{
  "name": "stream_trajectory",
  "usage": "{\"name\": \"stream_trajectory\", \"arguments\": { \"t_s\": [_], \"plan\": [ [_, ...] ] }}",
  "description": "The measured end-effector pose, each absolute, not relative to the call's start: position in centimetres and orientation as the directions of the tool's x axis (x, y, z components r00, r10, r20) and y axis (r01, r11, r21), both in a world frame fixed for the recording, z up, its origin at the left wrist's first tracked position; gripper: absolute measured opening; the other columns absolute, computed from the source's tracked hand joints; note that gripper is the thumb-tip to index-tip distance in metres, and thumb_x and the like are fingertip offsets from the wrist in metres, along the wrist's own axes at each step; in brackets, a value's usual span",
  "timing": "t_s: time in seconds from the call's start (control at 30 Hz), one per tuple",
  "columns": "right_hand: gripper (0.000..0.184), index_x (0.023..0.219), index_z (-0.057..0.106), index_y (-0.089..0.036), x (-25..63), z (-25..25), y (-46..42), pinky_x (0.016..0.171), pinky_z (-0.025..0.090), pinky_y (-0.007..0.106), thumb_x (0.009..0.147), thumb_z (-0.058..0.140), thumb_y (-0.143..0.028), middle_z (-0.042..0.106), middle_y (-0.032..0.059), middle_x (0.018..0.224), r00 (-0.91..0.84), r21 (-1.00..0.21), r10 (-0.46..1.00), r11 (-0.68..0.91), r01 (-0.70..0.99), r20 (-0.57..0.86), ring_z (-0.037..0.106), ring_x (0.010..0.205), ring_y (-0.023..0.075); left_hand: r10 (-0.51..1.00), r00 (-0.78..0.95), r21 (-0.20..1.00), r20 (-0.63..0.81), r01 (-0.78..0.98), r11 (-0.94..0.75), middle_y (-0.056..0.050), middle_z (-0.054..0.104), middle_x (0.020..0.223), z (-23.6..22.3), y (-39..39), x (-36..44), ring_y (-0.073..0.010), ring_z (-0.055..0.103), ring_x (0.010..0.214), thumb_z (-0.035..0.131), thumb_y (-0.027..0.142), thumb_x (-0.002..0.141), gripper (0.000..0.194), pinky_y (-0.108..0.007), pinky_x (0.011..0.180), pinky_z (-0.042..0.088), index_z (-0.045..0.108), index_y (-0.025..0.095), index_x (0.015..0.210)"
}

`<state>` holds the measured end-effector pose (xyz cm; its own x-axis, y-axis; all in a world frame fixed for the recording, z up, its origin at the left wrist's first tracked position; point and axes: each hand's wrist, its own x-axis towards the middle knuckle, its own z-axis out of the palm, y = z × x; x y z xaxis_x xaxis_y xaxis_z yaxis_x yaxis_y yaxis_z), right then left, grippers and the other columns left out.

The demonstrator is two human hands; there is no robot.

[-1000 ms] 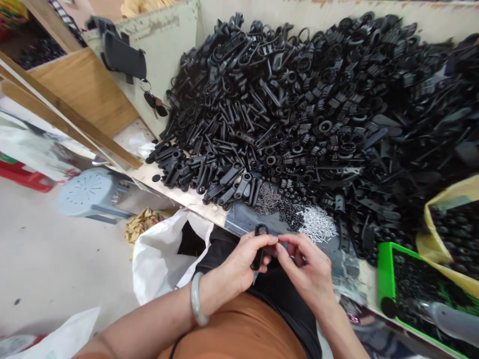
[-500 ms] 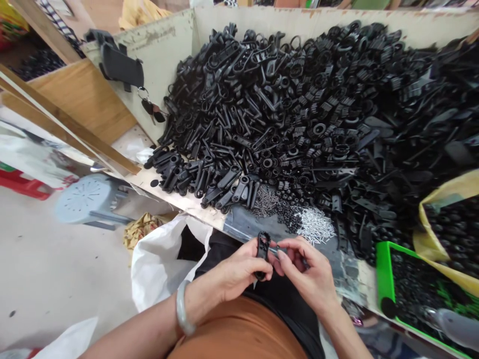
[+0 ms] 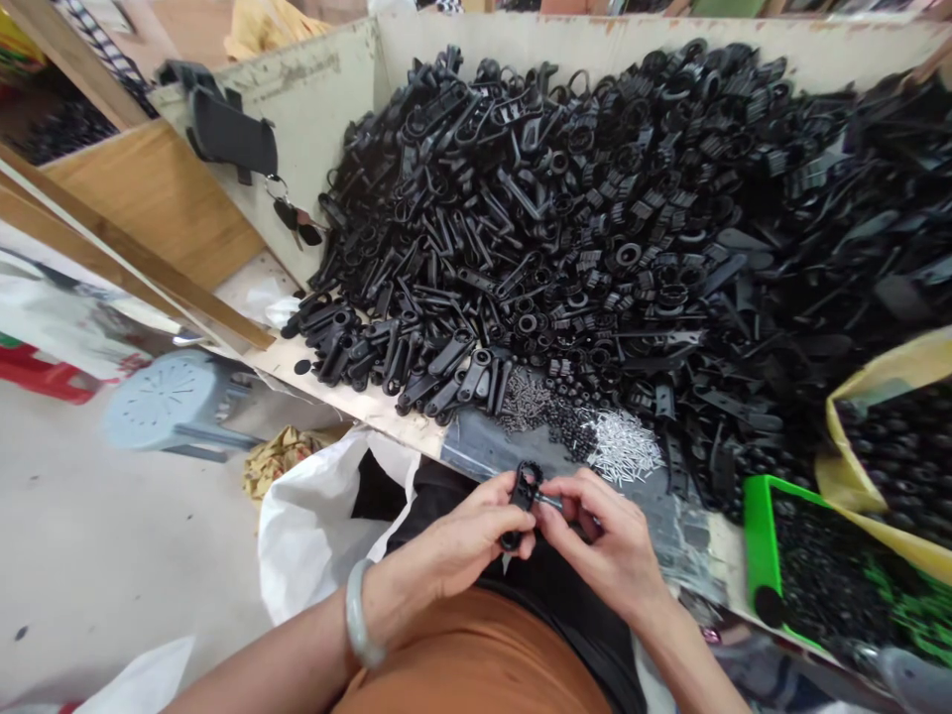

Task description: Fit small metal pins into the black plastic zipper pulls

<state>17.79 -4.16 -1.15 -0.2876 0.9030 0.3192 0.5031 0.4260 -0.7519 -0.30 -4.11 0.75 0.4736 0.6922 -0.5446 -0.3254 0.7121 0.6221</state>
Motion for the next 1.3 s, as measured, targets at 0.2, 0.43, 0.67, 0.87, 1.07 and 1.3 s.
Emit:
{"name": "stream_trajectory", "arguments": {
  "t_s": [0.2, 0.43, 0.67, 0.87, 1.07, 1.3],
  "plan": [
    [0.007, 0.098, 0.07, -0.021, 18.0, -1.1, -3.9, 0.049, 0.039, 0.024, 0.094, 0.064, -0.019, 0.056, -0.0028, 0.069, -0.32, -0.717, 0.888, 0.456, 0.527, 0.33, 0.052, 0.055, 0.0109, 0.663, 0.428, 0.586, -0.614, -0.315, 0.746, 0.004, 0.058, 0.084, 0.3, -4.3, -0.4, -0.0068, 0.05, 0.06, 0.074, 0.019, 0.069, 0.042, -0.024, 0.062, 0.035, 0.057, 0.02, 0.107],
    [0.006, 0.097, 0.07, -0.022, 18.7, -1.5, -3.9, 0.048, 0.041, 0.024, 0.095, 0.064, -0.022, 0.058, -0.0021, 0.071, -0.248, -0.785, 0.932, 0.357, 0.506, 0.264, 0.052, 0.054, 0.0113, 0.734, 0.377, 0.686, -0.565, -0.279, 0.672, -0.001, 0.064, 0.069, 0.5, -3.9, 0.0, -0.0081, 0.043, 0.048, 0.06, 0.06, 0.091, 0.042, -0.025, 0.049, 0.026, 0.061, 0.018, 0.09],
    [0.007, 0.096, 0.071, -0.022, 18.3, -2.2, -4.1, 0.046, 0.04, 0.023, 0.093, 0.065, -0.022, 0.054, -0.0036, 0.068, -0.199, -0.822, 0.95, 0.308, 0.479, 0.241, 0.05, 0.053, 0.011, 0.783, 0.261, 0.722, -0.565, -0.303, 0.622, 0.001, 0.063, 0.06, -0.6, -3.8, 0.5, -0.0074, 0.04, 0.043, 0.073, 0.065, 0.078, 0.062, -0.023, 0.045, 0.021, 0.061, 0.014, 0.111],
    [0.007, 0.095, 0.072, -0.022, 18.2, -2.3, -4.1, 0.045, 0.038, 0.023, 0.092, 0.065, -0.022, 0.053, -0.0042, 0.067, -0.182, -0.842, 0.958, 0.281, 0.461, 0.22, 0.048, 0.052, 0.0106, 0.81, 0.176, 0.732, -0.56, -0.352, 0.583, 0.003, 0.06, 0.058, -0.8, -3.6, 0.8, -0.0068, 0.04, 0.045, 0.076, 0.057, 0.078, 0.056, -0.022, 0.047, 0.024, 0.06, 0.014, 0.11],
    [0.008, 0.095, 0.072, -0.022, 18.0, -2.3, -4.1, 0.045, 0.038, 0.023, 0.092, 0.065, -0.024, 0.052, -0.0037, 0.067, -0.156, -0.869, 0.97, 0.237, 0.435, 0.187, 0.047, 0.052, 0.0107, 0.782, 0.178, 0.715, -0.598, -0.322, 0.62, 0.004, 0.061, 0.06, -0.6, -3.9, 1.1, -0.0066, 0.046, 0.045, 0.076, 0.064, 0.076, 0.052, -0.021, 0.048, 0.029, 0.051, 0.019, 0.088],
    [0.008, 0.096, 0.072, -0.022, 17.9, -3.3, -4.1, 0.046, 0.038, 0.023, 0.093, 0.066, -0.025, 0.051, -0.0039, 0.068, -0.169, -0.879, 0.971, 0.228, 0.419, 0.172, 0.048, 0.053, 0.0107, 0.771, 0.175, 0.708, -0.612, -0.313, 0.633, 0.004, 0.06, 0.066, -0.7, -4.3, 1.6, -0.0075, 0.049, 0.051, 0.074, 0.07, 0.075, 0.057, -0.023, 0.054, 0.035, 0.053, 0.019, 0.089]
  ]
}}
